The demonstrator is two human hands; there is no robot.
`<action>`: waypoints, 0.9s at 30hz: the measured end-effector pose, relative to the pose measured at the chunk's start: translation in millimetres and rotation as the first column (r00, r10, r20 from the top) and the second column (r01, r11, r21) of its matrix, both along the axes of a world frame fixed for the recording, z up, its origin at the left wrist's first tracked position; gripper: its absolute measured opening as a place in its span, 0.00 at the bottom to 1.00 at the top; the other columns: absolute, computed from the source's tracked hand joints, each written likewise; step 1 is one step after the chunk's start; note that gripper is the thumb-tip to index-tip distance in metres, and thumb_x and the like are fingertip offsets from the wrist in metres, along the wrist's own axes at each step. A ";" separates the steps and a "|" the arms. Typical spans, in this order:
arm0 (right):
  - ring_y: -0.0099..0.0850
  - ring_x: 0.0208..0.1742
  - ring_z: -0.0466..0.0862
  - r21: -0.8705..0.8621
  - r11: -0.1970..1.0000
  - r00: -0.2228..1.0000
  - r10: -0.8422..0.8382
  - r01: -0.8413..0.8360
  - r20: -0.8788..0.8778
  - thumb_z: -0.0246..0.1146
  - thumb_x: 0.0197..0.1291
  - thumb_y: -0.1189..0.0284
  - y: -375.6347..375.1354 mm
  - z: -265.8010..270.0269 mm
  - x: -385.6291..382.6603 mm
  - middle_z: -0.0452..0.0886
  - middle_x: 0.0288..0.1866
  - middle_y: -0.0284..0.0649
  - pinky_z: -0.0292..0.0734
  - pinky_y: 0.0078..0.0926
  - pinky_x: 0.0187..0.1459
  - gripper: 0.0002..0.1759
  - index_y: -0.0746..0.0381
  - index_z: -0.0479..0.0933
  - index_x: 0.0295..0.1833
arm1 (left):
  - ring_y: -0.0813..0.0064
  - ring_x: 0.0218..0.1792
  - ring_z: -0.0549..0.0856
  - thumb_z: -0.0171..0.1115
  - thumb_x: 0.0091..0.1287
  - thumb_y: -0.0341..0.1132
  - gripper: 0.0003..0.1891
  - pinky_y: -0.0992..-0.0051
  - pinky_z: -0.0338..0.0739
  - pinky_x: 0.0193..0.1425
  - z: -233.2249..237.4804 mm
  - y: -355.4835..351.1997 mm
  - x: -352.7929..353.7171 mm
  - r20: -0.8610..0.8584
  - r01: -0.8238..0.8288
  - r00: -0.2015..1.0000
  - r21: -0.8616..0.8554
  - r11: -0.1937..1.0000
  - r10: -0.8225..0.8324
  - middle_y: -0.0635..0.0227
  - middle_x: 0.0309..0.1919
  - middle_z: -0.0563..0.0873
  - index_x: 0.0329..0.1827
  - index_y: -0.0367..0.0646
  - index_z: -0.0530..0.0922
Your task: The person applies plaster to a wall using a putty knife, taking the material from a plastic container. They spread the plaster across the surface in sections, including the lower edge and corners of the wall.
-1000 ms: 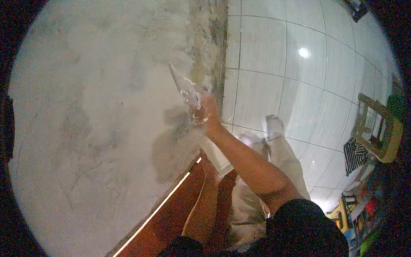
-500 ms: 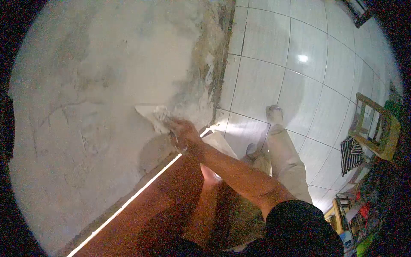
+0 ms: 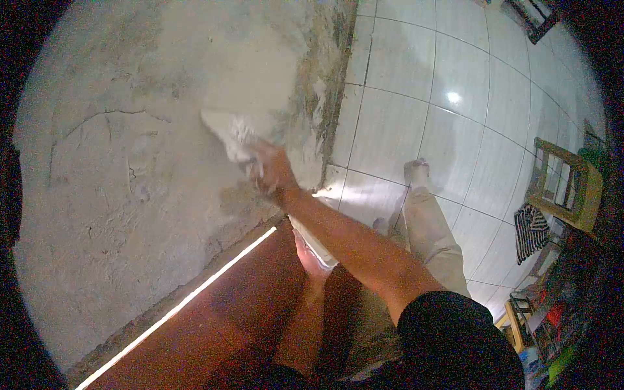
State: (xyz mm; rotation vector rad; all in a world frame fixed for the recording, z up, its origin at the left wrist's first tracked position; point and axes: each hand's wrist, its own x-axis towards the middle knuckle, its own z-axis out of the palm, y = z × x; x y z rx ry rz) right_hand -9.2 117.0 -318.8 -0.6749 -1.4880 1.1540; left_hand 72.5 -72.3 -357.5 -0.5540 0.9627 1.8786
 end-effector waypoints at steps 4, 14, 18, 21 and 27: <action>0.30 0.38 0.81 -0.177 0.901 0.918 0.392 -0.396 -0.062 0.51 0.60 0.76 -47.7 9.9 34.9 0.80 0.44 0.43 0.78 0.24 0.38 0.18 0.58 0.74 0.56 | 0.61 0.53 0.76 0.38 0.71 0.52 0.25 0.61 0.68 0.60 -19.3 -20.7 -1.8 0.044 -0.008 0.999 0.085 0.996 0.004 0.62 0.54 0.75 0.61 0.44 0.67; 0.38 0.40 0.78 0.061 0.986 0.987 -0.159 0.158 0.015 0.50 0.60 0.71 28.3 -46.8 13.0 0.78 0.46 0.46 0.73 0.30 0.35 0.18 0.64 0.72 0.55 | 0.59 0.51 0.78 0.39 0.67 0.60 0.30 0.57 0.73 0.55 -5.6 -41.3 -13.0 0.029 0.081 0.996 -0.063 0.995 -0.079 0.63 0.53 0.76 0.61 0.47 0.66; 0.40 0.38 0.78 -0.306 0.951 0.997 -0.030 0.051 0.071 0.51 0.58 0.73 17.2 -39.7 2.9 0.78 0.45 0.46 0.73 0.31 0.37 0.15 0.63 0.72 0.51 | 0.62 0.55 0.75 0.42 0.64 0.63 0.34 0.59 0.71 0.58 -17.6 -53.0 -16.9 -0.031 0.157 0.987 -0.042 0.987 -0.159 0.64 0.56 0.74 0.65 0.48 0.62; 0.41 0.29 0.79 -0.054 0.999 0.987 -0.013 0.004 -0.163 0.56 0.52 0.79 -30.4 -66.8 -6.7 0.78 0.41 0.47 0.74 0.30 0.31 0.17 0.63 0.72 0.49 | 0.63 0.55 0.75 0.42 0.64 0.63 0.34 0.60 0.72 0.58 -18.4 -55.8 -15.4 -0.032 0.130 0.990 -0.123 0.984 -0.134 0.64 0.57 0.73 0.64 0.48 0.62; 0.33 0.36 0.81 -0.367 0.846 0.896 0.439 -0.386 0.069 0.59 0.51 0.69 -111.4 -62.2 38.9 0.81 0.41 0.41 0.77 0.29 0.34 0.18 0.62 0.75 0.49 | 0.69 0.46 0.79 0.41 0.65 0.63 0.32 0.66 0.76 0.48 -10.5 -42.0 -11.9 -0.094 0.099 0.987 -0.262 0.960 -0.127 0.67 0.50 0.76 0.62 0.48 0.64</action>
